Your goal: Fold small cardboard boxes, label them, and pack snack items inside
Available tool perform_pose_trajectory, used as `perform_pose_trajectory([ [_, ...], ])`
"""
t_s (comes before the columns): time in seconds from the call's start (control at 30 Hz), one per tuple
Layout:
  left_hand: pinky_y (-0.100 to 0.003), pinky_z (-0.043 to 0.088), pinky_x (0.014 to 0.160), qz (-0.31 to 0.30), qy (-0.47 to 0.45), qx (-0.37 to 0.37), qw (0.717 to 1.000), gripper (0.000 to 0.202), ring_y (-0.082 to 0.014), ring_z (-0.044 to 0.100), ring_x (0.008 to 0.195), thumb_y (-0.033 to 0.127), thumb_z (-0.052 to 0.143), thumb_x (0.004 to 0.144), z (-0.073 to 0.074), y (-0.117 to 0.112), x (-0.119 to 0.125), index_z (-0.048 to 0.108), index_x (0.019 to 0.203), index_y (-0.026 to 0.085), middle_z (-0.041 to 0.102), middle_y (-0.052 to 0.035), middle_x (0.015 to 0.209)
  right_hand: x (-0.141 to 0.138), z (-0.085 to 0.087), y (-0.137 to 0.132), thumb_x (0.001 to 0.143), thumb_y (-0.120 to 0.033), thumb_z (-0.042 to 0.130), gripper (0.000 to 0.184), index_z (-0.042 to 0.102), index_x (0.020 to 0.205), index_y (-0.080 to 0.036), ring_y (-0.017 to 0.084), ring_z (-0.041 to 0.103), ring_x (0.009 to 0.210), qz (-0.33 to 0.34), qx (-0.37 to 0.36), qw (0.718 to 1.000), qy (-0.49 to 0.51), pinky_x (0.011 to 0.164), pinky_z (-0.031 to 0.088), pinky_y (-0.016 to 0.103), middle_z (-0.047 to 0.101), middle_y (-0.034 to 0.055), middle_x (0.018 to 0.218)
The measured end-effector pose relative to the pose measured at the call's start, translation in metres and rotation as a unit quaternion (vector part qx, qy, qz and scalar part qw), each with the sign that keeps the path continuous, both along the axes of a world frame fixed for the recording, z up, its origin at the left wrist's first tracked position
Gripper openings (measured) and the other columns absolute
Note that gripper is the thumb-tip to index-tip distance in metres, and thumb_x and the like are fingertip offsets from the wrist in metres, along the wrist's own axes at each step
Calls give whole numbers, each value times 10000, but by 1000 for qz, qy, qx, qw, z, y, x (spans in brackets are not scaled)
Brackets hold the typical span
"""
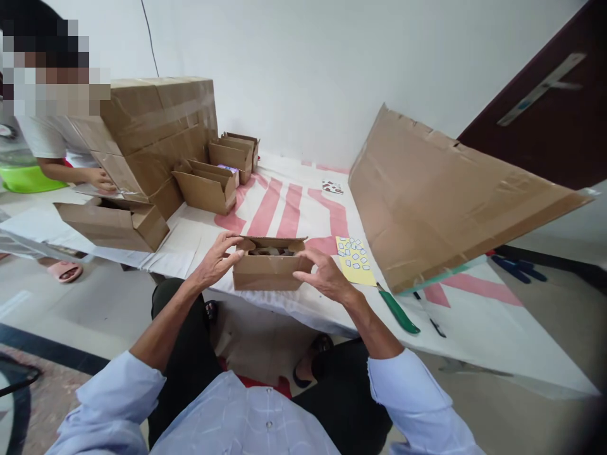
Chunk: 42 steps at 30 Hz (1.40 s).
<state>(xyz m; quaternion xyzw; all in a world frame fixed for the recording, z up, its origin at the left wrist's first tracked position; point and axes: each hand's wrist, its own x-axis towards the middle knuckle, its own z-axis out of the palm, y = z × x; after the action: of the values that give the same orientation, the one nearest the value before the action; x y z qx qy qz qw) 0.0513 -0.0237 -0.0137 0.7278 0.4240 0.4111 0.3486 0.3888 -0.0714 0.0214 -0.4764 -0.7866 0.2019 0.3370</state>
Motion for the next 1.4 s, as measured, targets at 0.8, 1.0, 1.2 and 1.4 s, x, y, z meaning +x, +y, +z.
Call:
perform_pose_trajectory([
  [0.8, -544, 577, 1138, -14, 115, 68, 991, 903, -380, 532, 1444, 370, 898, 697, -2, 13, 12, 546, 1523, 277, 457, -140, 1549, -28, 12, 3, 881, -320, 794, 390, 725, 1260, -260, 262, 680, 989, -111, -12, 960, -257, 726, 508, 340, 703, 92, 1253],
  [1.0, -518, 550, 1164, 15, 89, 105, 990, 703, -325, 541, 1455, 215, 551, 881, -2, -5, 19, 496, 1581, 251, 494, -146, 1578, -31, 10, 4, 920, -51, 582, 341, 754, 1177, -196, 346, 625, 1142, -142, 109, 925, -335, 846, 549, 451, 682, 178, 1303],
  [1.2, -589, 428, 1284, 58, 121, 193, 972, 474, -340, 526, 1485, 152, 577, 896, -1, -19, 13, 697, 1338, 269, 610, -114, 1498, -3, 0, 2, 989, -27, 462, 383, 792, 979, -221, 348, 554, 1345, -91, 138, 930, -328, 1262, 396, 600, 749, 138, 1201],
  [1.4, -642, 438, 1258, 41, 178, 169, 969, 738, -430, 521, 1490, 567, 849, 862, 2, -18, 5, 604, 1489, 266, 600, -167, 1541, -11, 19, 20, 987, -169, 660, 138, 794, 972, -197, 358, 673, 1088, -59, 1, 905, -420, 1037, 531, 542, 774, 149, 1017],
])
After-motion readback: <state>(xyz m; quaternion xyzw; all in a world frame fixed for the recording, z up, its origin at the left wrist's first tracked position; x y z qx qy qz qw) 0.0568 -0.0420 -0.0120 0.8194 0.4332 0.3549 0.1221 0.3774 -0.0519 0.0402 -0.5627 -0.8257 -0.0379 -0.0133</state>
